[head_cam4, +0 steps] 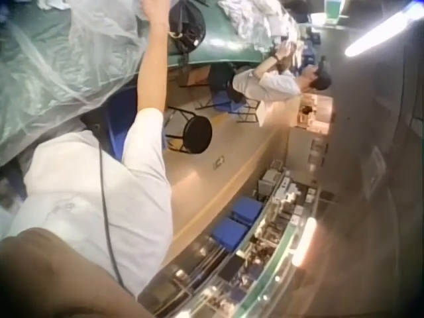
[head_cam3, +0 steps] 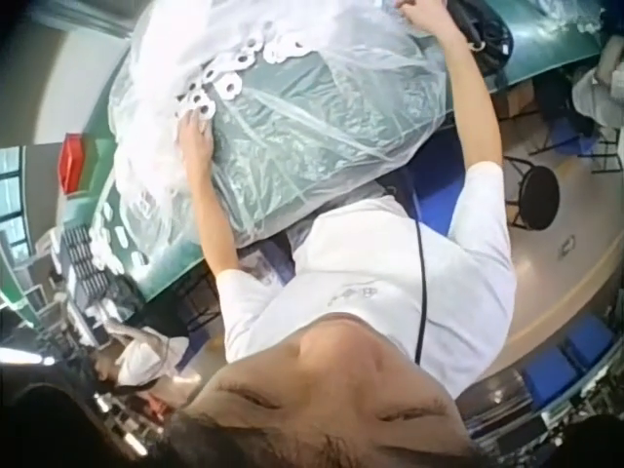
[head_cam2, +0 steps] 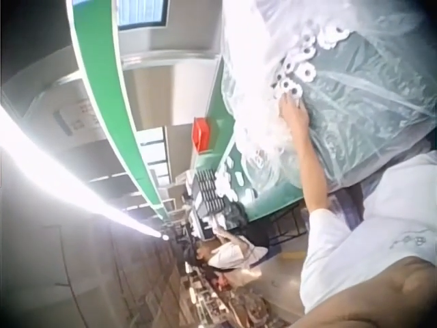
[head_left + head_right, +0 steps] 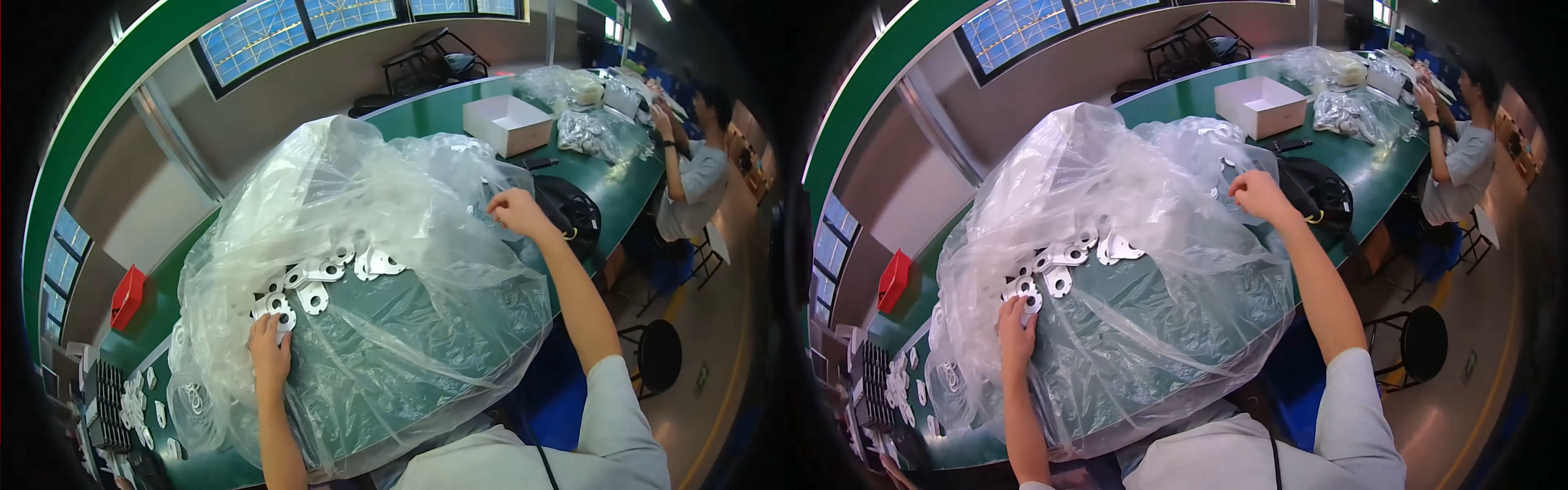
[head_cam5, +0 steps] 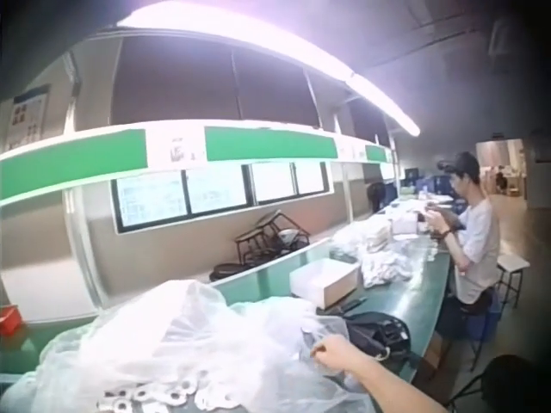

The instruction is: Manually assembling white plastic housings with circular metal inserts at a factory workbench.

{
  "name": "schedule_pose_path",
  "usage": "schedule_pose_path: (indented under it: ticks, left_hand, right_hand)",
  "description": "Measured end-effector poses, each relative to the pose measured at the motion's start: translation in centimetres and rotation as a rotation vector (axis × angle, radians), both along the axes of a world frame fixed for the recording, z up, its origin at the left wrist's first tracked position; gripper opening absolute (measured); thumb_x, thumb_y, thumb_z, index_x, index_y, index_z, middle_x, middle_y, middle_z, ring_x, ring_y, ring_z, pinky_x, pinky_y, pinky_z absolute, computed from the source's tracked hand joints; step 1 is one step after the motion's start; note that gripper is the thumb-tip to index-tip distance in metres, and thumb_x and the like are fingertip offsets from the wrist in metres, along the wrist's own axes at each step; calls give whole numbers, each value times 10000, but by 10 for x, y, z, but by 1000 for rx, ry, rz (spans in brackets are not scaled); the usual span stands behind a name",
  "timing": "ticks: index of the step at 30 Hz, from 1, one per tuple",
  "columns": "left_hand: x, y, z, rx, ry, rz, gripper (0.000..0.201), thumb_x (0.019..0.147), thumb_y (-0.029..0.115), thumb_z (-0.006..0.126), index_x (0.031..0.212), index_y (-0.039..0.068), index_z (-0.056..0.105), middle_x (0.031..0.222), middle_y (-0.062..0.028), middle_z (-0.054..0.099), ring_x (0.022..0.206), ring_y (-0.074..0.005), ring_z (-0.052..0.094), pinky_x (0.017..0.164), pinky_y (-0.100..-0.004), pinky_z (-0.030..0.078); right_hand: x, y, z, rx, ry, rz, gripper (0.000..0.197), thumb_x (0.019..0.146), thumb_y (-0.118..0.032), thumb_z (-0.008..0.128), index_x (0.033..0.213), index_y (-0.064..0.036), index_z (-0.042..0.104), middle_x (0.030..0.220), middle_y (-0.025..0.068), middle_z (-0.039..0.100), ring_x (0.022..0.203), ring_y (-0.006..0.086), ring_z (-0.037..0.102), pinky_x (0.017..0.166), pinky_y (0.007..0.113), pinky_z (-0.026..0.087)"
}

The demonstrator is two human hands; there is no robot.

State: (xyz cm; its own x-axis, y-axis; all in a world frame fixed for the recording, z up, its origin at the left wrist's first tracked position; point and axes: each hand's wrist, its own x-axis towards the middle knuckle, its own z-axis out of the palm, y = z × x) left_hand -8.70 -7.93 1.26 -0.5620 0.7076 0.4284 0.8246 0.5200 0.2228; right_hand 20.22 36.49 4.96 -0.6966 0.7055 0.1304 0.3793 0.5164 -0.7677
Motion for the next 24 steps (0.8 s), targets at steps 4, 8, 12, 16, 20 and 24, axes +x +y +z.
schedule_pose_path:
  ticks: [4,8,12,16,20,24]
  left_hand:
    - [10,-5,2,79,-34,58,575,682,86,729,1210,17,515,1144,-176,535,1079,-353,479,924,-411,388]
    - [19,-2,8,102,-37,52,610,672,73,734,1231,16,497,1164,-178,521,1084,-350,477,928,-412,386]
    - [27,7,11,208,-21,-9,659,660,52,739,1260,24,469,1188,-169,497,1067,-348,488,924,-413,392]
    - [45,14,21,302,-251,-14,441,684,34,726,1096,-18,575,943,-103,561,850,-226,572,753,-301,463]
    - [53,6,7,477,-788,-88,178,756,21,694,908,-52,639,780,-29,628,696,-87,579,641,-219,460]
    - [59,19,0,498,-1057,-160,233,787,55,680,997,-33,633,901,-68,660,780,-122,626,696,-247,498]
  right_hand:
    - [-42,6,-19,354,-83,-145,174,732,-188,627,795,-30,667,792,157,653,789,334,625,730,409,488]
    - [-61,13,-35,331,-188,-273,200,737,-219,644,805,-33,671,807,158,662,811,327,630,737,402,491]
    - [-42,26,-32,168,98,-314,169,715,-170,686,799,-24,672,799,148,674,732,258,653,686,348,503]
    - [-13,8,-10,23,374,-339,154,721,-111,713,804,3,652,729,82,664,615,123,615,583,253,474]
    - [-25,-61,18,-212,751,-266,138,811,-84,665,882,21,610,704,22,615,584,67,548,495,194,392]
    - [-56,-153,43,-307,681,37,91,817,-61,656,871,-4,610,721,8,604,612,59,549,509,182,392]
